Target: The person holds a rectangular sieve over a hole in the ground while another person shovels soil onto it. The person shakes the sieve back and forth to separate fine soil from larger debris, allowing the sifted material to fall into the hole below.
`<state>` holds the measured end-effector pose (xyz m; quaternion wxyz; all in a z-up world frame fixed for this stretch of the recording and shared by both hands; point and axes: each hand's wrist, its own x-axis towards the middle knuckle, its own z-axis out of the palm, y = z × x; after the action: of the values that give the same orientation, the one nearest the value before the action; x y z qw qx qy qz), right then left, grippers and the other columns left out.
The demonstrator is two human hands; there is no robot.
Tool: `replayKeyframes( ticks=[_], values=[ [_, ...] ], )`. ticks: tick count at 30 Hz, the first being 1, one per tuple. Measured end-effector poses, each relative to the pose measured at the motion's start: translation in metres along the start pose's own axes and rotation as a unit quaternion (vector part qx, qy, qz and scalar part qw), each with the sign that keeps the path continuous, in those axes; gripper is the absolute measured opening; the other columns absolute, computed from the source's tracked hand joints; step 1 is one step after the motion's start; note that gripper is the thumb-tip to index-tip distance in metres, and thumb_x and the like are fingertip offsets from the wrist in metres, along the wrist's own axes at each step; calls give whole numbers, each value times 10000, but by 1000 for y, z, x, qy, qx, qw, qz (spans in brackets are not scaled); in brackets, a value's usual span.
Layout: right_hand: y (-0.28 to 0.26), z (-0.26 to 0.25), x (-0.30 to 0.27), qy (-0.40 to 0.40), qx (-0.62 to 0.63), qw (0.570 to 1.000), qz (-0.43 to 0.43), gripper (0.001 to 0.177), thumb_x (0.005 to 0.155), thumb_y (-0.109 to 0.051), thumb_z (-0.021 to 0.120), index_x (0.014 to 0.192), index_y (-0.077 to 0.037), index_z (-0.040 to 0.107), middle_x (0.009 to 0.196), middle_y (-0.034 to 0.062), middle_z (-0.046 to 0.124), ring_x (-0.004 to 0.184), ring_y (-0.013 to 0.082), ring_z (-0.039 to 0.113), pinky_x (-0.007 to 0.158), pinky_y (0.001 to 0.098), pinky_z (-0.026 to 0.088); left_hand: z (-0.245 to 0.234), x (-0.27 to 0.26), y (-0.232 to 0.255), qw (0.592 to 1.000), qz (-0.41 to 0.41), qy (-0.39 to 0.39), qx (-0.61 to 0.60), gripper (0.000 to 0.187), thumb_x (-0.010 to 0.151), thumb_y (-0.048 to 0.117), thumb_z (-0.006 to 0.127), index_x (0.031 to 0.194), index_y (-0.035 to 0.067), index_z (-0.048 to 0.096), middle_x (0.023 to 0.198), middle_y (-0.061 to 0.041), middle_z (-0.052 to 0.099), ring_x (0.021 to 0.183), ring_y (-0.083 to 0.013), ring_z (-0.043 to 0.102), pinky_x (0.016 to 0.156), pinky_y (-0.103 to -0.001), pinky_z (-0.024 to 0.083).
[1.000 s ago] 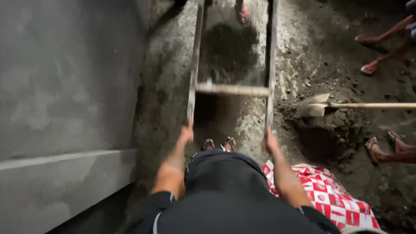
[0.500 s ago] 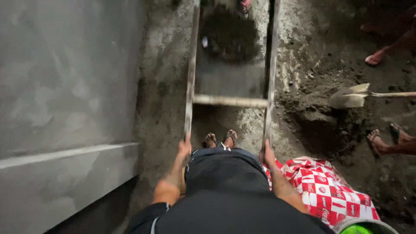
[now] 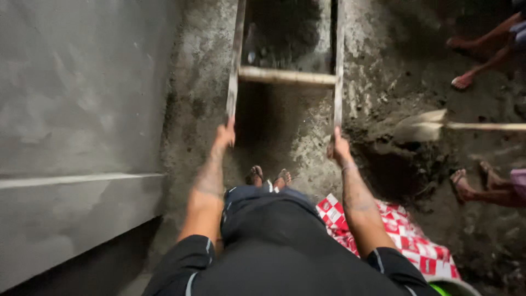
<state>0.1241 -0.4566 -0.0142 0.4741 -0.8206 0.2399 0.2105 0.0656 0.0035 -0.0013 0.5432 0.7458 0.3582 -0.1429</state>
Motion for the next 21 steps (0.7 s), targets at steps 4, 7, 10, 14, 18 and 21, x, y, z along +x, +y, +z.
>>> replayKeyframes(
  ticks=[4, 7, 10, 14, 18, 21],
  values=[
    [-17, -14, 62, 29, 120, 992, 35, 783, 991, -827, 508, 991, -75, 729, 686, 180, 688, 532, 293, 689, 430, 415, 553, -11, -8, 67, 997, 10, 29, -66, 702, 958, 681, 523, 735, 33, 672, 558, -102, 636, 434, -202, 634, 426, -343, 518],
    [-15, -20, 16, 22, 69, 997, 19, 926, 960, -891, 507, 946, 2, 752, 712, 206, 712, 593, 300, 726, 479, 467, 561, 1, -17, 33, 998, 18, 15, -63, 738, 977, 694, 493, 824, -12, 642, 600, -178, 646, 515, -272, 683, 462, -412, 520],
    [92, -6, -32, 16, 63, 997, 28, 918, 1005, -859, 431, 908, 6, 723, 615, 226, 658, 534, 341, 691, 462, 475, 524, 12, -42, -41, 998, -3, 24, -63, 748, 1049, 623, 486, 1149, -111, 587, 735, -224, 640, 542, -256, 687, 455, -389, 523],
    [216, 41, -54, -23, -97, 993, -68, 437, 1014, -393, 488, 1228, -20, 409, 883, 300, 630, 795, 438, 632, 712, 522, 497, -18, -103, -90, 993, -112, -37, -24, 894, 921, 873, 450, 867, 6, 664, 776, -181, 691, 767, -293, 713, 782, -444, 540],
    [194, 60, -127, -51, -118, 990, 50, 1111, 1071, -799, 196, 1172, 182, 708, 1261, 399, 654, 1314, 543, 518, 1145, 615, 294, -36, -129, -131, 987, -160, -21, 10, 874, 856, 941, 446, 643, 140, 724, 588, -29, 684, 608, -214, 675, 669, -374, 528],
    [117, 66, -135, -37, -62, 995, 74, 1114, 1041, -838, 253, 1317, 167, 646, 1420, 356, 583, 1417, 479, 457, 1220, 561, 276, -40, -101, -104, 993, -96, -33, 51, 959, 954, 861, 331, 789, 40, 799, 519, -114, 653, 569, -216, 698, 656, -359, 558]
  ],
)
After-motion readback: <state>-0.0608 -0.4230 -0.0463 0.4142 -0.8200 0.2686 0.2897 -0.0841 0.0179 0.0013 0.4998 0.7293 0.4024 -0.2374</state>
